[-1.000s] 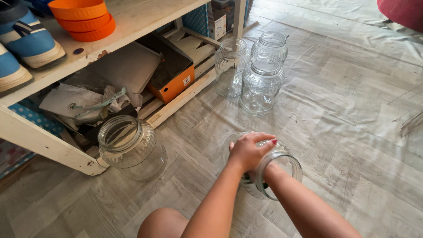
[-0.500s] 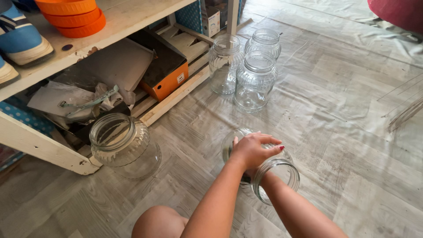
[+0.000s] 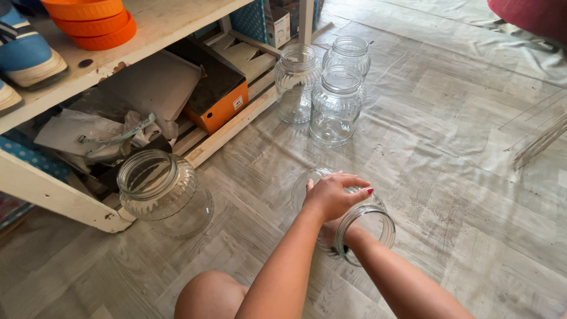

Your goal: The person sits on the floor and wipes the inside and outside of several clear glass jars using a green and yellow cloth. The person handles the jars one at a time, rotating them to clean different surfaces.

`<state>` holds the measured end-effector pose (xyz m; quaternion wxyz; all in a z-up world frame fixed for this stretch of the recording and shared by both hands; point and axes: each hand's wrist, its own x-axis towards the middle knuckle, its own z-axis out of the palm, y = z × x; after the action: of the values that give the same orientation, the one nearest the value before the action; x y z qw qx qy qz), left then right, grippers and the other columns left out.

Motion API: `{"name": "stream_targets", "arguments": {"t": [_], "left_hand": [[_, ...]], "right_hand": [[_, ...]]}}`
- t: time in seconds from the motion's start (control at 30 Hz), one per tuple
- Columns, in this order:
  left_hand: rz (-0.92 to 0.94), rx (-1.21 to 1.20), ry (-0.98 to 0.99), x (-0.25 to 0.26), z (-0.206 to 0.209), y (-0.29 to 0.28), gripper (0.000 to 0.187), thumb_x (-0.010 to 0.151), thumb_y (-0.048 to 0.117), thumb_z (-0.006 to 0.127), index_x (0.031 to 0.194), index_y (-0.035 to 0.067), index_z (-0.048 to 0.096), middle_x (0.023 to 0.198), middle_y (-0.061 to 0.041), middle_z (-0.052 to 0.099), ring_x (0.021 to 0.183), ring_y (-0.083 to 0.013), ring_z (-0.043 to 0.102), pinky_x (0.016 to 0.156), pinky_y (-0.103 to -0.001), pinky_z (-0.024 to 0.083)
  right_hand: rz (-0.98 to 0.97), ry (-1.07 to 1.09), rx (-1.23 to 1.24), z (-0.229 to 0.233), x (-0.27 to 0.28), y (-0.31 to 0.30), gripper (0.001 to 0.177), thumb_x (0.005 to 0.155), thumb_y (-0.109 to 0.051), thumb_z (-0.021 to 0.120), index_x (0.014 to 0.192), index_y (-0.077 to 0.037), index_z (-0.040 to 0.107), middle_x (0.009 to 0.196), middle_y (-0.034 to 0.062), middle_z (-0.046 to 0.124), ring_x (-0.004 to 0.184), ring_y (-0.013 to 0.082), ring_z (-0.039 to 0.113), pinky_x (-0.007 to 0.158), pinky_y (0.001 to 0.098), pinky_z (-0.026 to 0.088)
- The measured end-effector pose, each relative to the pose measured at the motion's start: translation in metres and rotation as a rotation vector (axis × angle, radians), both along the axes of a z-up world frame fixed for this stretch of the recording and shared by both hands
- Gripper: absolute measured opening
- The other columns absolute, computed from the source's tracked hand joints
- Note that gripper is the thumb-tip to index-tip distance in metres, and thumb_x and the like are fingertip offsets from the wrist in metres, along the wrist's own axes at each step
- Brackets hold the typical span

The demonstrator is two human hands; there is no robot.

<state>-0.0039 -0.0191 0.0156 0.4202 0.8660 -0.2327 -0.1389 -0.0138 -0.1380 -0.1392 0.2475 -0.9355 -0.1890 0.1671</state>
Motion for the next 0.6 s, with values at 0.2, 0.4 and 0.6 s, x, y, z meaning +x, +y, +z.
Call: {"name": "stream_targets", "arguments": {"t": [0.2, 0.4, 0.6], "left_hand": [[0.025, 0.023, 0.038, 0.001, 0.001, 0.000, 0.037, 0.083, 0.059, 0.066, 0.111, 0.038, 0.078, 0.130, 0.009, 0.069, 0.128, -0.0197, 0.060, 0.119, -0.073, 0.008], [0.065, 0.003, 0.048, 0.002, 0.003, 0.002, 0.036, 0.082, 0.057, 0.066, 0.109, 0.038, 0.078, 0.133, 0.010, 0.067, 0.131, -0.0178, 0.057, 0.116, -0.074, 0.008], [0.033, 0.007, 0.036, 0.001, 0.005, -0.001, 0.038, 0.082, 0.059, 0.067, 0.110, 0.037, 0.078, 0.132, 0.007, 0.068, 0.131, -0.0189, 0.057, 0.119, -0.072, 0.005]], "right_hand": [[-0.163, -0.139, 0.031, -0.001, 0.003, 0.006, 0.043, 0.097, -0.022, 0.048, 0.137, -0.006, 0.043, 0.128, 0.0098, 0.055, 0.114, 0.0202, 0.051, 0.096, 0.0369, 0.042], [-0.139, 0.034, -0.321, 0.024, -0.019, -0.013, 0.037, 0.095, -0.019, 0.050, 0.128, -0.002, 0.052, 0.118, 0.0112, 0.061, 0.102, 0.0202, 0.057, 0.087, 0.0362, 0.047], [-0.317, 0.476, 0.478, 0.041, -0.016, -0.009, 0.033, 0.092, -0.016, 0.053, 0.119, 0.001, 0.060, 0.108, 0.0127, 0.067, 0.091, 0.0203, 0.063, 0.078, 0.0355, 0.052]]}}
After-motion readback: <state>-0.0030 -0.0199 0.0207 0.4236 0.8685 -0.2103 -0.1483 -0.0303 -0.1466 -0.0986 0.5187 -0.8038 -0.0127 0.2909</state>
